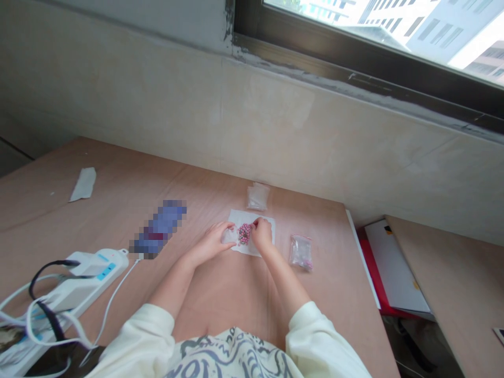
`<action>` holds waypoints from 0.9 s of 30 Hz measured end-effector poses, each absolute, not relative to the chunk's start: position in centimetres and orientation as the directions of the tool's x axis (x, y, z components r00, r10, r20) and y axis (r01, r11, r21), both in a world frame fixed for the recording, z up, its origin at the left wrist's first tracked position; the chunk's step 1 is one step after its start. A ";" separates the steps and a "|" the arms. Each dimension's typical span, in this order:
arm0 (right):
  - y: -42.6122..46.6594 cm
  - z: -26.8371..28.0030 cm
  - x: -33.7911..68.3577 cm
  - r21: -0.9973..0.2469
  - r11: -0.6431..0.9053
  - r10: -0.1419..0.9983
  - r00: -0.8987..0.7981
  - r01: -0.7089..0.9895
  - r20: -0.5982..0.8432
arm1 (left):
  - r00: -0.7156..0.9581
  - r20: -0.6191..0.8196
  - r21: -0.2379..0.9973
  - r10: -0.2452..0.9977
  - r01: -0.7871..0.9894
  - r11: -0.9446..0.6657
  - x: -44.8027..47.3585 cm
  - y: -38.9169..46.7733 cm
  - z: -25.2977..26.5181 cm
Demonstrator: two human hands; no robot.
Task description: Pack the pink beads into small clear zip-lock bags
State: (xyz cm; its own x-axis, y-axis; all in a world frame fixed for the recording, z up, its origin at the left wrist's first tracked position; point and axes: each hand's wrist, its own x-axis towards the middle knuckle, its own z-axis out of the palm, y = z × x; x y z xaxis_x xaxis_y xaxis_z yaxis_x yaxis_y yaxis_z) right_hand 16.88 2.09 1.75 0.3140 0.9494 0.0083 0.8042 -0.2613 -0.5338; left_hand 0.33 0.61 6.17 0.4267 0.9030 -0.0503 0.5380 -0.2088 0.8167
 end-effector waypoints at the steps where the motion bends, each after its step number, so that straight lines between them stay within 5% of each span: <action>1: 2.1 1.7 16.9 -0.531 -0.252 0.954 0.301 0.809 0.005 | 0.426 -0.052 0.816 0.903 0.539 -0.207 0.3 0.6 6.2; 9: 2.2 2.2 17.0 -0.533 -0.238 0.965 0.258 0.812 -0.037 | 0.431 -0.057 0.808 0.900 0.549 -0.212 0.5 0.7 6.3; 17: 0.1 4.6 15.6 -0.774 0.025 0.994 0.066 0.632 0.087 | 0.396 -0.065 0.799 0.916 0.571 -0.190 0.7 0.8 5.4; 23: 0.5 2.7 16.7 -0.592 -0.223 0.958 0.285 0.775 0.011 | 0.409 -0.067 0.804 0.910 0.562 -0.193 0.5 0.7 5.7; 27: 1.1 1.9 17.2 -0.546 -0.212 0.968 0.251 0.811 -0.003 | 0.400 -0.066 0.808 0.914 0.559 -0.186 0.3 0.7 5.6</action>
State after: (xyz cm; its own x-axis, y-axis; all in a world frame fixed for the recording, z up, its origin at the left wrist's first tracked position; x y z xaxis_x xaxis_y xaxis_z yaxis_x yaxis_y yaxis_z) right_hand 17.21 1.12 1.85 0.2507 0.9681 -0.0031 0.8107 -0.2117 -0.5458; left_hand 0.29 0.67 5.60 0.3997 0.9143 -0.0662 0.5586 -0.1857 0.8084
